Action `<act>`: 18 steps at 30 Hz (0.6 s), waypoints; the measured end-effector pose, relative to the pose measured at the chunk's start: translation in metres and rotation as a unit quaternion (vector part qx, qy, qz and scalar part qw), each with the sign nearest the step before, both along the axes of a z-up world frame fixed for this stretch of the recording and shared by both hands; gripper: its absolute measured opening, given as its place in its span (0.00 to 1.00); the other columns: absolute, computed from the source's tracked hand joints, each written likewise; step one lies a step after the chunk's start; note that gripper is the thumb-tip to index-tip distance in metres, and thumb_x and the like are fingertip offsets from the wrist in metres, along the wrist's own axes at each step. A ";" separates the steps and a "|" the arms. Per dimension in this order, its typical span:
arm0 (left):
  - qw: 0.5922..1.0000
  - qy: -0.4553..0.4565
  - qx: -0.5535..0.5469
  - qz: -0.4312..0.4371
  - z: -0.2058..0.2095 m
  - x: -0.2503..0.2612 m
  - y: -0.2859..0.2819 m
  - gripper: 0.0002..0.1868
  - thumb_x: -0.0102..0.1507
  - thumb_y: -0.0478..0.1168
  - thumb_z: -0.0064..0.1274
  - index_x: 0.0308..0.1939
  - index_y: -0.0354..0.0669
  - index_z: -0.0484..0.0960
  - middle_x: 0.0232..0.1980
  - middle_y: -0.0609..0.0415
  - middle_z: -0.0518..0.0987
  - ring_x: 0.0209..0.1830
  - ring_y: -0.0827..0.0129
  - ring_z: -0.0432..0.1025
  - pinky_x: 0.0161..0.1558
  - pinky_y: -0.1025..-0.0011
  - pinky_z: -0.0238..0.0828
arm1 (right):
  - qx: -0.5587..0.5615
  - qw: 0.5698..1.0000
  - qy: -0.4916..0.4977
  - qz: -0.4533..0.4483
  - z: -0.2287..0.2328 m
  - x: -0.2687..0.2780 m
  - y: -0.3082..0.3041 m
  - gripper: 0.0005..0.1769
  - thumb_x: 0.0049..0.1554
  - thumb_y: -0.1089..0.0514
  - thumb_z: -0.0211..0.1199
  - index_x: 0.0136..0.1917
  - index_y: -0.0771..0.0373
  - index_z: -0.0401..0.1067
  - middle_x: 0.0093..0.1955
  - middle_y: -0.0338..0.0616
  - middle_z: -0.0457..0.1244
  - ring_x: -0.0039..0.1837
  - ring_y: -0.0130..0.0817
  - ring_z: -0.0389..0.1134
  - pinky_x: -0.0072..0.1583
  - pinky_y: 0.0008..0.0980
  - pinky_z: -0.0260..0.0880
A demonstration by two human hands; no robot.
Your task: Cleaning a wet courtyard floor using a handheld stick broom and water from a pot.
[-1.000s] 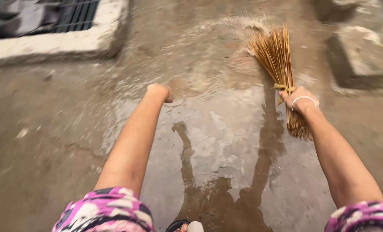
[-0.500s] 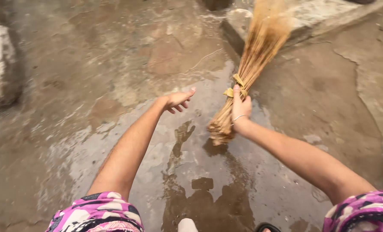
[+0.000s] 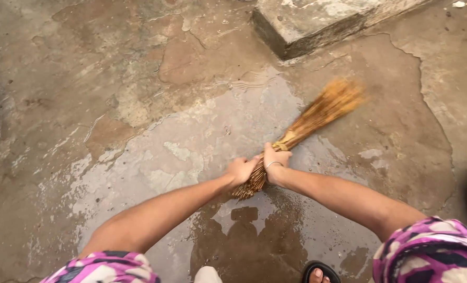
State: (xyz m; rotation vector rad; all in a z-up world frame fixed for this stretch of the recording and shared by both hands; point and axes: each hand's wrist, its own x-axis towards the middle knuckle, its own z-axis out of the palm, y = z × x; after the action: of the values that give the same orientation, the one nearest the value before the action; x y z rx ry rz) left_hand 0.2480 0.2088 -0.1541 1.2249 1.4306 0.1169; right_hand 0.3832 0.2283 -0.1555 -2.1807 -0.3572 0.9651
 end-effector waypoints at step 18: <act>0.942 0.025 0.131 0.309 0.079 -0.174 0.022 0.32 0.66 0.60 0.40 0.50 0.34 0.83 0.46 0.43 0.85 0.46 0.58 0.78 0.51 0.60 0.69 | 0.067 0.942 0.069 0.321 0.069 -0.189 0.082 0.40 0.49 0.36 0.68 0.61 0.72 0.74 0.55 0.58 0.72 0.54 0.44 0.76 0.56 0.39 0.73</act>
State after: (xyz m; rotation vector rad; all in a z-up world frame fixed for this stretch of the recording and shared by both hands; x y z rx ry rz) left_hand 0.0743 0.2305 -0.0747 0.9473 1.8487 0.7312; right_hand 0.1947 0.3101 -0.0863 -1.8784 -1.0758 1.3810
